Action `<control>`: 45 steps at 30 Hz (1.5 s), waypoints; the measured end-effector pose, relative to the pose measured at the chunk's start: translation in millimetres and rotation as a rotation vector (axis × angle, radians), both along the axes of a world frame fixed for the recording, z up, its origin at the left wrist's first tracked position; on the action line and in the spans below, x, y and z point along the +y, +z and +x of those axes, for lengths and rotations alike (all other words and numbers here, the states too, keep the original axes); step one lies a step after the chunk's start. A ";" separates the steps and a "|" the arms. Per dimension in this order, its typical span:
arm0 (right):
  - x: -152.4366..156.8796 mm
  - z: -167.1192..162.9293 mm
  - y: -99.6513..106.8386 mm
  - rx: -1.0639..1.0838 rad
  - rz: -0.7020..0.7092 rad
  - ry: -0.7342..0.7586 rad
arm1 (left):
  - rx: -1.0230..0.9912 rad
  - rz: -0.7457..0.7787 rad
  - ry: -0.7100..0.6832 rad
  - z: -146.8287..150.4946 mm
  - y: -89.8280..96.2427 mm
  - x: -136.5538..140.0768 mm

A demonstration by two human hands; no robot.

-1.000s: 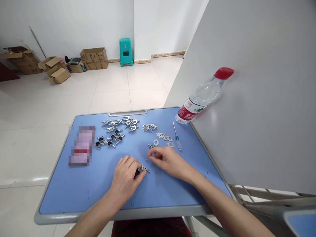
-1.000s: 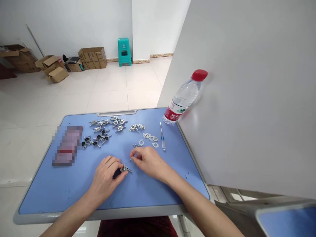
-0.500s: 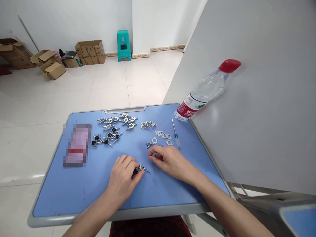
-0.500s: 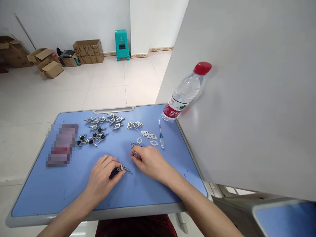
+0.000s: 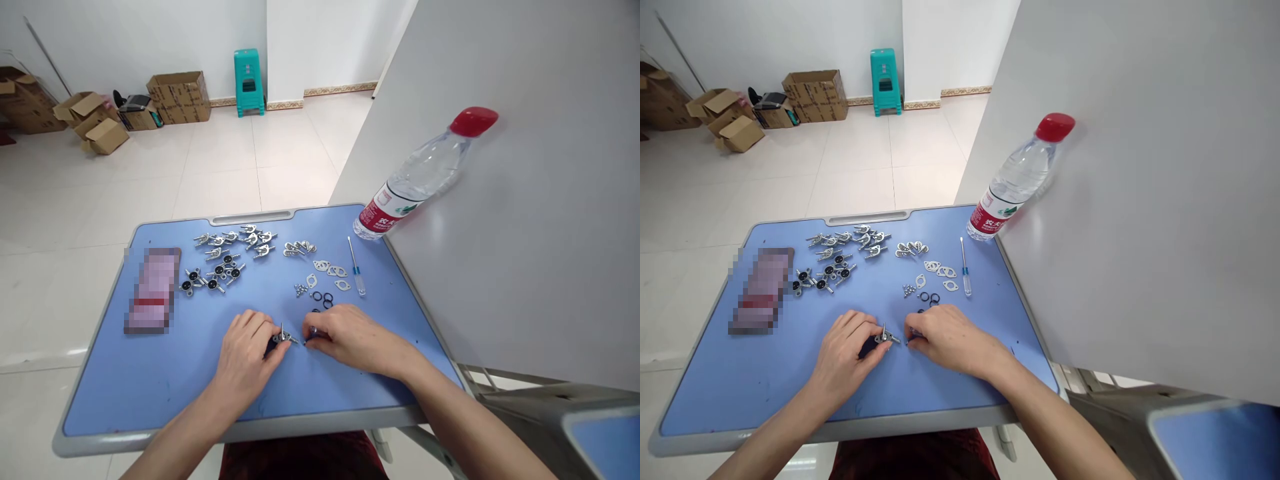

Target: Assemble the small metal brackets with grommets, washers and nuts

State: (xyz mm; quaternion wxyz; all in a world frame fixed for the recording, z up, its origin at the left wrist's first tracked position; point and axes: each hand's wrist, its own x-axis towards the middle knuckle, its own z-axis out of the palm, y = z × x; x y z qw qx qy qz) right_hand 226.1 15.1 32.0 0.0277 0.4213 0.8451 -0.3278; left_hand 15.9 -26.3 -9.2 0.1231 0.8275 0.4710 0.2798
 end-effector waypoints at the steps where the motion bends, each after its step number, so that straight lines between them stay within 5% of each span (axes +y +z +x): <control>1: 1.1 1.2 0.2 0.006 0.015 -0.019 | 0.000 -0.001 0.002 0.1 0.0 0.1; 14: 5.8 1.1 -8.6 0.200 0.108 0.011 | 0.003 -0.014 -0.004 0.2 0.2 0.0; 27: 2.4 -11.0 -4.0 0.005 0.056 -0.054 | 0.010 -0.001 0.005 0.5 0.9 0.1; 45: 6.1 2.5 -3.5 0.000 0.183 -0.033 | 0.013 0.007 0.010 0.6 1.0 0.2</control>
